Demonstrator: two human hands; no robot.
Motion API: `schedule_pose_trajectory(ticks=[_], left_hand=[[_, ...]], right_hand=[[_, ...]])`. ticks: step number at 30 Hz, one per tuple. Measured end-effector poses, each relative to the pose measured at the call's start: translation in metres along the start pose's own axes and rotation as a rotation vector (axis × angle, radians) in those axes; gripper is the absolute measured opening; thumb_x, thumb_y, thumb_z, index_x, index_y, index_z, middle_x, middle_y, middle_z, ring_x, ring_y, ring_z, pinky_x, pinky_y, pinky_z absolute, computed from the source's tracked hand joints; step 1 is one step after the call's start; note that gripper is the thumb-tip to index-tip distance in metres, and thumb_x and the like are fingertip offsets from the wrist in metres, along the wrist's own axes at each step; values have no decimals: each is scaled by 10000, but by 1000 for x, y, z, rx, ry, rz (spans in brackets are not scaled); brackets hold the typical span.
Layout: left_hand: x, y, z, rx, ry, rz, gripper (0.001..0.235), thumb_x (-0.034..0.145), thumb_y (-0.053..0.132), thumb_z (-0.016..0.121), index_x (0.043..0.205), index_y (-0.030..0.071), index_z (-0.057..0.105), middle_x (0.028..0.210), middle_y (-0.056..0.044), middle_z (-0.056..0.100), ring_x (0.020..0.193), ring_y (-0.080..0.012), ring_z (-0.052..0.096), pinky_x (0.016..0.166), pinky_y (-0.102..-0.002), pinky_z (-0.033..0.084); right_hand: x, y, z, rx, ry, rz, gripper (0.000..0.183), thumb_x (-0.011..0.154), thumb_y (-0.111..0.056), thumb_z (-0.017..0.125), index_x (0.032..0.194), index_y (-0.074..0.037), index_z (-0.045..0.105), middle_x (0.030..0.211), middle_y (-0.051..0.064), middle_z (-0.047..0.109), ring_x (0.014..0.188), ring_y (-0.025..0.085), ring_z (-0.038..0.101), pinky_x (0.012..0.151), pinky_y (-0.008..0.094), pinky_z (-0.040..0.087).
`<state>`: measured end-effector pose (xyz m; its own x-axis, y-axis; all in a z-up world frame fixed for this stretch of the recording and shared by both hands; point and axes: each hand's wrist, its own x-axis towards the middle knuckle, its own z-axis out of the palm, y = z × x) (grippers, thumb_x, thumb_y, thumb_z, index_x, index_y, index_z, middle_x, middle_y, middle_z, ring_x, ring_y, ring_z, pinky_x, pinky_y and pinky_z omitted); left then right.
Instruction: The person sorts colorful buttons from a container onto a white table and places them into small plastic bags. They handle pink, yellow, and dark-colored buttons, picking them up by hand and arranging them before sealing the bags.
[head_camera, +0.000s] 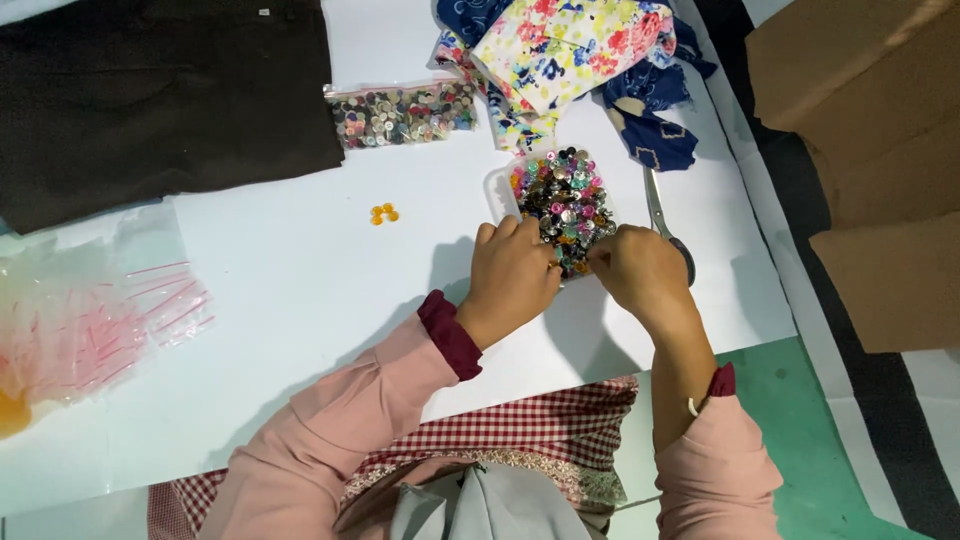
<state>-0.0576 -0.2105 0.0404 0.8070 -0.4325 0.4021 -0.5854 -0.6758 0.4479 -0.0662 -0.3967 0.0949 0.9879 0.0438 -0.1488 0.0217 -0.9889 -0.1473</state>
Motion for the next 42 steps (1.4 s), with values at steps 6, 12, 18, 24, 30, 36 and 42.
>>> schedule_pose_trajectory(ticks=[6,12,18,24,30,36,42], left_hand=[[5,3,6,17,-90,-56,102,767,160,778,781,59,776,818,-54,529,819,-218,498,714,-379,306],[8,-1,14,0,-54,-66,75,743,133,794,775,72,765,812,-53,532,828,-237,521,733,-403,332],[8,-1,8,-71,-47,-57,107,764,143,783,839,71,755,826,-48,536,832,-260,545,743,-415,355],[4,-2,9,-87,17,23,121,785,176,764,886,119,727,831,-47,596,835,-251,591,727,-407,398],[-3,-4,13,-95,90,58,131,809,230,754,895,151,696,838,-30,616,856,-227,583,752,-392,375],[-8,0,7,-155,129,101,114,819,190,748,919,160,702,791,-26,664,838,-221,611,766,-379,360],[-12,0,10,-161,136,88,108,844,197,739,940,166,702,776,-9,691,828,-208,635,786,-379,361]], right_hand=[[6,-4,-4,75,-80,18,163,814,-158,766,940,-86,838,783,184,754,748,379,743,597,452,590],[7,-3,-11,72,-41,19,135,808,-165,774,914,-107,835,751,119,751,729,359,741,630,435,589],[0,2,-20,178,119,30,148,875,-198,768,998,-123,801,775,73,722,749,313,721,673,434,584],[-5,-10,-20,88,-87,53,143,856,-197,738,939,-132,835,779,119,773,756,382,751,647,454,589],[7,-13,-19,9,-183,60,199,869,-218,702,987,-144,844,827,145,791,789,378,762,667,457,597],[15,-17,-30,35,-325,26,230,837,-321,766,981,-162,848,863,136,794,866,391,757,748,459,581],[19,-18,-31,76,-373,50,256,856,-324,782,1005,-125,842,893,149,794,901,385,754,786,455,573]])
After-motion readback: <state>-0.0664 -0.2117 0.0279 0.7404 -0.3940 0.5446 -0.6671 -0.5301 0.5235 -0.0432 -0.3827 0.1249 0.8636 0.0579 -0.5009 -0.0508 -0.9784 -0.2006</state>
